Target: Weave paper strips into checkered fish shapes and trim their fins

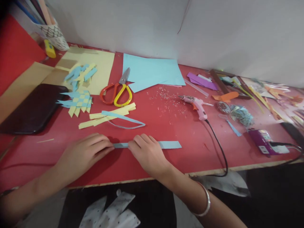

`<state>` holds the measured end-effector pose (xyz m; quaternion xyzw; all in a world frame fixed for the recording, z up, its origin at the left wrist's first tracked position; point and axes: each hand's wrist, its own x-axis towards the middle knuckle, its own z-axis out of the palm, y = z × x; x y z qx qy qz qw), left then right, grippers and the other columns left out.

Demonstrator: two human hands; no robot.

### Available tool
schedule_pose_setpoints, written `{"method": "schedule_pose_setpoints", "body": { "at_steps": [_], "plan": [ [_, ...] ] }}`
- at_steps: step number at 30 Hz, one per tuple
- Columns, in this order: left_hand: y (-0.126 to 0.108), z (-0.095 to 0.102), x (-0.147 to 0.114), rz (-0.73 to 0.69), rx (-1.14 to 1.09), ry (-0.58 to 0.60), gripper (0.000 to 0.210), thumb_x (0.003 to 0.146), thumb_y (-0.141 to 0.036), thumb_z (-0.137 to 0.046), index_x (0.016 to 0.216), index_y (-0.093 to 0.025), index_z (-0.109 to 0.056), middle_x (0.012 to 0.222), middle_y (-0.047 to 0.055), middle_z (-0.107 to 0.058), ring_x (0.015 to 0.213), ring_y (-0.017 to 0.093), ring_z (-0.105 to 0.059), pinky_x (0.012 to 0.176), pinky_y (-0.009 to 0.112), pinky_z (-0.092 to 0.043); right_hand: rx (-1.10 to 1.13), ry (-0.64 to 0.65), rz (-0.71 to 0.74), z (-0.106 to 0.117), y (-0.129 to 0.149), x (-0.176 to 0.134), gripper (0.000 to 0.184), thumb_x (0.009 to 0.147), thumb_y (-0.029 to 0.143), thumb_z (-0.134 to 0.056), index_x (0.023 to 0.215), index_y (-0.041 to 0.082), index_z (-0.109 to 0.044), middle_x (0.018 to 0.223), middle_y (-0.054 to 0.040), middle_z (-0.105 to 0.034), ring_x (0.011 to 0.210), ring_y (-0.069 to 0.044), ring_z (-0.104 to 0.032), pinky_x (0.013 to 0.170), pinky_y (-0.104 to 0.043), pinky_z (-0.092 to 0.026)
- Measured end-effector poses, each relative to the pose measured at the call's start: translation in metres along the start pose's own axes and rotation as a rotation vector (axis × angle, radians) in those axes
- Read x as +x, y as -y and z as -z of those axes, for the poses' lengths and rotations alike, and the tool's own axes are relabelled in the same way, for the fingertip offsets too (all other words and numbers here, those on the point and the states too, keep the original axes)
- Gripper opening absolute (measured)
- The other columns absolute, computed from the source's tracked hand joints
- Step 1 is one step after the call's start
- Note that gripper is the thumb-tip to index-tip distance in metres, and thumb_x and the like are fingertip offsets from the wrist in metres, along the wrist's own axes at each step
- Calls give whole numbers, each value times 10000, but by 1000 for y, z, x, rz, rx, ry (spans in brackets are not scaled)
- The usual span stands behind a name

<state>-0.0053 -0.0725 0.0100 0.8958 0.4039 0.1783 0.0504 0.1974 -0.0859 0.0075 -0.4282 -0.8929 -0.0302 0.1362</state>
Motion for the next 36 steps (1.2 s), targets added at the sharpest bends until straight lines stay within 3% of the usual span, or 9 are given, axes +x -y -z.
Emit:
{"method": "schedule_pose_setpoints", "body": {
  "at_steps": [5,12,20,28,36],
  "plan": [
    [7,1,-2,23,-13,-10,375,886,-310,-317,659,-168,-580,627,12,-606,573,137,-554,490,232,-363,-64,42,-29,1,3,9,200,822,187,-486,633,185,-549,601,4,-518,579,-138,-396,561,-266,-239],
    [12,1,-2,-12,95,-39,371,882,-293,-325,623,-164,-557,586,7,-597,529,138,-539,487,250,-358,-2,34,-46,0,-1,13,294,862,256,-419,609,169,-543,577,3,-527,542,-118,-402,546,-255,-234],
    [4,5,-5,-170,143,-75,282,863,-169,-378,683,-169,-595,610,-1,-602,578,144,-527,527,264,-354,3,0,210,12,-19,8,249,854,136,-406,664,161,-566,633,-14,-548,604,-129,-401,597,-253,-280],
    [-2,1,-7,-94,112,-34,325,872,-145,-332,710,-167,-613,652,13,-611,603,144,-526,526,256,-368,-7,-5,209,9,-6,9,218,844,115,-408,721,150,-585,670,-23,-565,637,-136,-424,636,-269,-315],
    [-1,5,-18,-34,71,-21,341,894,-197,-310,751,-179,-619,676,8,-617,619,128,-536,537,241,-379,69,-22,301,12,-2,12,308,869,75,-314,746,118,-593,726,-57,-600,670,-138,-460,618,-262,-325]
  ]
}}
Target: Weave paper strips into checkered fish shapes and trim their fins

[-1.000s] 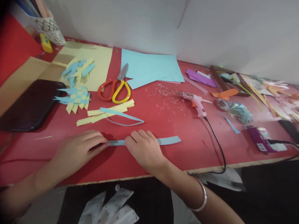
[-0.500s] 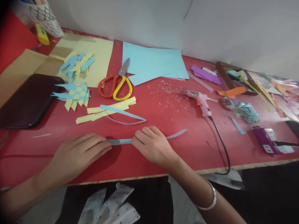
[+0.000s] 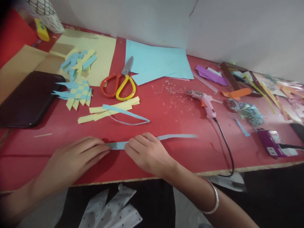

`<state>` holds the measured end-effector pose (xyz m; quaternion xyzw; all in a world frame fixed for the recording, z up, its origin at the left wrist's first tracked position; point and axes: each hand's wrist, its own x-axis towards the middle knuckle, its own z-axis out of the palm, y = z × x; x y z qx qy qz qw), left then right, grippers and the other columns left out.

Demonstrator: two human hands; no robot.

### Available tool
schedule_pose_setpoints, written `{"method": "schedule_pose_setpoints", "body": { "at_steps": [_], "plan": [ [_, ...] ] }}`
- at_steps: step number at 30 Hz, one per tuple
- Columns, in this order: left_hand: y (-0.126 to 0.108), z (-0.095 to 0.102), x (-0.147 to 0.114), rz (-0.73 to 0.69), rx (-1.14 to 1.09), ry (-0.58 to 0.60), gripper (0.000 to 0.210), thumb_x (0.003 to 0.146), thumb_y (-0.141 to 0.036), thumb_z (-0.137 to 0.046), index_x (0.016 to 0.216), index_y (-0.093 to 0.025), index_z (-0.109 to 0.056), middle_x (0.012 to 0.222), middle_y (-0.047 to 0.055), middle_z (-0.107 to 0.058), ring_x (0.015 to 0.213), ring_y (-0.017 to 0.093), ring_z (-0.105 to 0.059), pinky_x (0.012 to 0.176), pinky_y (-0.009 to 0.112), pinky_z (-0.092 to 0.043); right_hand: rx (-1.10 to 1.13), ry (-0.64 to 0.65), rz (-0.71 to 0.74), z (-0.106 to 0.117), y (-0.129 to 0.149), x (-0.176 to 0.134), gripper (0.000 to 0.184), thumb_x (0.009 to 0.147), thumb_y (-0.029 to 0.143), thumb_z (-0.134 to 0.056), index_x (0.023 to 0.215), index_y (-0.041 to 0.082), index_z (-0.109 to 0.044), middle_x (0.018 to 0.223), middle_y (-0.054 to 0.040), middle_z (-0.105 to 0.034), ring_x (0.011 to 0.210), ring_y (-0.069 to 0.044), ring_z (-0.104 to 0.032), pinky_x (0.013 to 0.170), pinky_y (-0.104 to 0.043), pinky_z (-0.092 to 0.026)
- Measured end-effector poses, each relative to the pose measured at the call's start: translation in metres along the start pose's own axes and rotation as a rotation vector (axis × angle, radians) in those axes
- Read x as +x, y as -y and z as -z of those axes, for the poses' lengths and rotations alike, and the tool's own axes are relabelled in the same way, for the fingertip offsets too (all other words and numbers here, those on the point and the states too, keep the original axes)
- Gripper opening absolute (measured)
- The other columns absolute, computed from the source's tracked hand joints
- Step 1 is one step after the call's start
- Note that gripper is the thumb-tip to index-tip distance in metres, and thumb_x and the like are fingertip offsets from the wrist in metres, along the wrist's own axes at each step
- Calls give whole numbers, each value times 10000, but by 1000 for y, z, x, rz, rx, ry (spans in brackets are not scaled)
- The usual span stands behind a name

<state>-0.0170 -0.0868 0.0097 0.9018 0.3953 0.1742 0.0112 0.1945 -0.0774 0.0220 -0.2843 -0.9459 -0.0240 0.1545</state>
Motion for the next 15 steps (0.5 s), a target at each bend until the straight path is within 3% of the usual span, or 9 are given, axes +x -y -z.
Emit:
{"method": "schedule_pose_setpoints", "body": {
  "at_steps": [4,15],
  "plan": [
    [1,0,-6,-24,-31,-36,343,892,-183,-310,756,-166,-625,689,12,-632,624,138,-548,557,257,-396,-38,29,-33,1,0,-4,288,861,81,-345,717,133,-589,705,-48,-582,656,-137,-444,615,-260,-317],
    [4,-4,-5,205,-140,6,312,869,-293,-382,656,-166,-572,661,10,-593,616,122,-529,559,238,-391,2,170,-193,-12,1,7,210,866,199,-402,714,184,-545,675,-2,-518,618,-137,-377,568,-269,-237]
  ]
}}
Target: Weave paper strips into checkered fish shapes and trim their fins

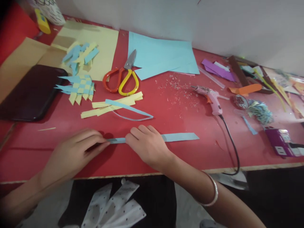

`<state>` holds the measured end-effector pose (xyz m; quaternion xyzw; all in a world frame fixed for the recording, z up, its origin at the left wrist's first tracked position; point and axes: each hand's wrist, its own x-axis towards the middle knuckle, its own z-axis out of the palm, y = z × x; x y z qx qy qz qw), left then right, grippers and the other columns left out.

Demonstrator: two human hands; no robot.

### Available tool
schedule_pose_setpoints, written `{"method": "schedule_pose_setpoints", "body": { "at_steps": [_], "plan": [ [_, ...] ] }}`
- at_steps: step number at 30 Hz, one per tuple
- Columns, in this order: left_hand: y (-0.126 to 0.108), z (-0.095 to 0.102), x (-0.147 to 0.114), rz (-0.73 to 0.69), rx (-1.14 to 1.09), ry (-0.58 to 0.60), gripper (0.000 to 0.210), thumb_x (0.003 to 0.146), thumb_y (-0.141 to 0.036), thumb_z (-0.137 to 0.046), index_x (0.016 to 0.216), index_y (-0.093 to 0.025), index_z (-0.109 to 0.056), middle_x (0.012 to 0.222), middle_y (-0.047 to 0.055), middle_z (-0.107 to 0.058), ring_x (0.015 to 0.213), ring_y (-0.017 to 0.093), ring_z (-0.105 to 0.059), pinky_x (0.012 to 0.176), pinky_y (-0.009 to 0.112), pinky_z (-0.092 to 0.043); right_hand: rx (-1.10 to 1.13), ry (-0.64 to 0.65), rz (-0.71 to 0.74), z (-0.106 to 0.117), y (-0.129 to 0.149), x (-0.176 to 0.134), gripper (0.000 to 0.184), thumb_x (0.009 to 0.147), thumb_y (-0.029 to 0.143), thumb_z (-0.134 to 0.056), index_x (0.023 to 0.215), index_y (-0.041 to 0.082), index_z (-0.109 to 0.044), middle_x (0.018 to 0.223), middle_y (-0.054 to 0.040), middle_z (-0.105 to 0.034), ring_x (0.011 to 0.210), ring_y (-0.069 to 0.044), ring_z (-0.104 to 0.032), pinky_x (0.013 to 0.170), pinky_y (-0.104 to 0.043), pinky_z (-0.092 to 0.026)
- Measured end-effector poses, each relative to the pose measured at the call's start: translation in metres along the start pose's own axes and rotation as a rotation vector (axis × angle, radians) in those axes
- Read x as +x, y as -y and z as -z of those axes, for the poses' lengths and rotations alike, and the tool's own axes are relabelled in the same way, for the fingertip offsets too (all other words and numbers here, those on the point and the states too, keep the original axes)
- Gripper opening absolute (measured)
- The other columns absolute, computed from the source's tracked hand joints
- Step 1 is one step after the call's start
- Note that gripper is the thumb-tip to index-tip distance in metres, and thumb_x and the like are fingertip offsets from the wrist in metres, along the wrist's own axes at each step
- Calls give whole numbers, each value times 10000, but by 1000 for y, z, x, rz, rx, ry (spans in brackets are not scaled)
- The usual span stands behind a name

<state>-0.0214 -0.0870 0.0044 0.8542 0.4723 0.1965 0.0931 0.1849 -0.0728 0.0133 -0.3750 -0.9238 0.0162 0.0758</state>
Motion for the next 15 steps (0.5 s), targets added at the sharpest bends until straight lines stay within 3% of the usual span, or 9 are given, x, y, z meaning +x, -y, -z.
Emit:
{"method": "schedule_pose_setpoints", "body": {
  "at_steps": [6,15],
  "plan": [
    [1,1,2,93,-59,18,330,855,-345,-403,615,-161,-535,607,3,-549,580,118,-506,529,235,-351,-24,-73,-6,-2,-1,5,272,859,208,-411,623,172,-540,602,3,-524,571,-125,-393,540,-273,-212],
    [1,2,5,121,-3,44,369,854,-387,-362,590,-171,-502,551,-20,-501,525,104,-469,480,221,-310,-16,-4,-8,0,-4,9,273,865,226,-405,641,170,-552,613,8,-541,541,-112,-409,524,-271,-202]
  ]
}}
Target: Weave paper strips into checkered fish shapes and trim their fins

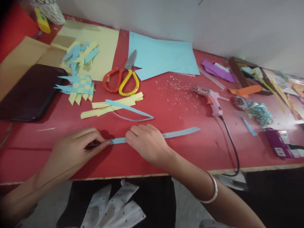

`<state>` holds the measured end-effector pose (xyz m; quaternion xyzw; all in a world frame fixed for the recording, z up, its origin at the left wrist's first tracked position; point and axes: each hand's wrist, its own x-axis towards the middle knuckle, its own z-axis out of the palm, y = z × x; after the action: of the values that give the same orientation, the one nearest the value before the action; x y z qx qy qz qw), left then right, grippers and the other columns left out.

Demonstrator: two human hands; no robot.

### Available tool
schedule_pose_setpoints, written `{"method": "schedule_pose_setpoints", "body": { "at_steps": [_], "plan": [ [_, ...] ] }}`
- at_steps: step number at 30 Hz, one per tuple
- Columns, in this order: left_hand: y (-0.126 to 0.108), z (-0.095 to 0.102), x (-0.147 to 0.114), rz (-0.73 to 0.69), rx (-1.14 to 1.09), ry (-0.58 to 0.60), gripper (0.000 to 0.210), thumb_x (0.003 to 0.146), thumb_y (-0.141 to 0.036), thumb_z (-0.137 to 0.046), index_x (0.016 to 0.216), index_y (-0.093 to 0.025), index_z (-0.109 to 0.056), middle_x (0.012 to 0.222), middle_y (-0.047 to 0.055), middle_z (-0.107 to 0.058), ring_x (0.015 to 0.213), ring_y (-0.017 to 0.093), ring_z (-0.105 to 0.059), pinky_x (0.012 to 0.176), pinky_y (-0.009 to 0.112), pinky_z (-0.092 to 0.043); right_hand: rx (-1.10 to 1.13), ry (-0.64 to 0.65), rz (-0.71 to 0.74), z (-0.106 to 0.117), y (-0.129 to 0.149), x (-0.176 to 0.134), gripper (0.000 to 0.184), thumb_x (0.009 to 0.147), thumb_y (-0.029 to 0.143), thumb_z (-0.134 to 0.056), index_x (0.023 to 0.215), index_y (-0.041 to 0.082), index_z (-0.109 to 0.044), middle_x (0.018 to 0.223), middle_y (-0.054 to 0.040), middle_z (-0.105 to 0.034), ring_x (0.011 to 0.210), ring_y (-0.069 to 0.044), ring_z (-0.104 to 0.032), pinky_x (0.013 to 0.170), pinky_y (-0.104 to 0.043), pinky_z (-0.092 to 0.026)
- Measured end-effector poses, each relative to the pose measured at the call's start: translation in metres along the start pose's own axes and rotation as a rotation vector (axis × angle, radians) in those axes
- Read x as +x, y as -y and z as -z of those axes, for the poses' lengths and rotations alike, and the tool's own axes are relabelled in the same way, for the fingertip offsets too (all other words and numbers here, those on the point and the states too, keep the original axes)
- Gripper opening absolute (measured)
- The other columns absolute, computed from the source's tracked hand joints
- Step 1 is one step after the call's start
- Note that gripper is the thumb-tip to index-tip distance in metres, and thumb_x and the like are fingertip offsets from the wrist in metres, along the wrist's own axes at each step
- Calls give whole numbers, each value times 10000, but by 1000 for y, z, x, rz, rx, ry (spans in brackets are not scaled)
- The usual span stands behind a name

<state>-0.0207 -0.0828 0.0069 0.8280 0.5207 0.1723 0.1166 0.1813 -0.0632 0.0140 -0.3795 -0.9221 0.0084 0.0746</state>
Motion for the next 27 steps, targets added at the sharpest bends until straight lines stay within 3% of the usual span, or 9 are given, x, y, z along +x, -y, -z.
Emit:
{"method": "schedule_pose_setpoints", "body": {
  "at_steps": [14,27],
  "plan": [
    [-1,0,0,48,62,-10,324,831,-393,-421,590,-191,-500,548,-20,-530,536,129,-491,514,255,-321,-105,-71,52,0,-1,1,249,837,156,-436,607,173,-532,576,5,-524,558,-129,-418,578,-267,-243],
    [11,7,-14,48,105,-62,305,836,-373,-418,613,-190,-517,559,-15,-563,550,138,-509,561,268,-343,-125,-104,50,-3,-1,-1,256,841,159,-438,601,175,-528,580,9,-520,562,-125,-406,580,-266,-237]
  ]
}}
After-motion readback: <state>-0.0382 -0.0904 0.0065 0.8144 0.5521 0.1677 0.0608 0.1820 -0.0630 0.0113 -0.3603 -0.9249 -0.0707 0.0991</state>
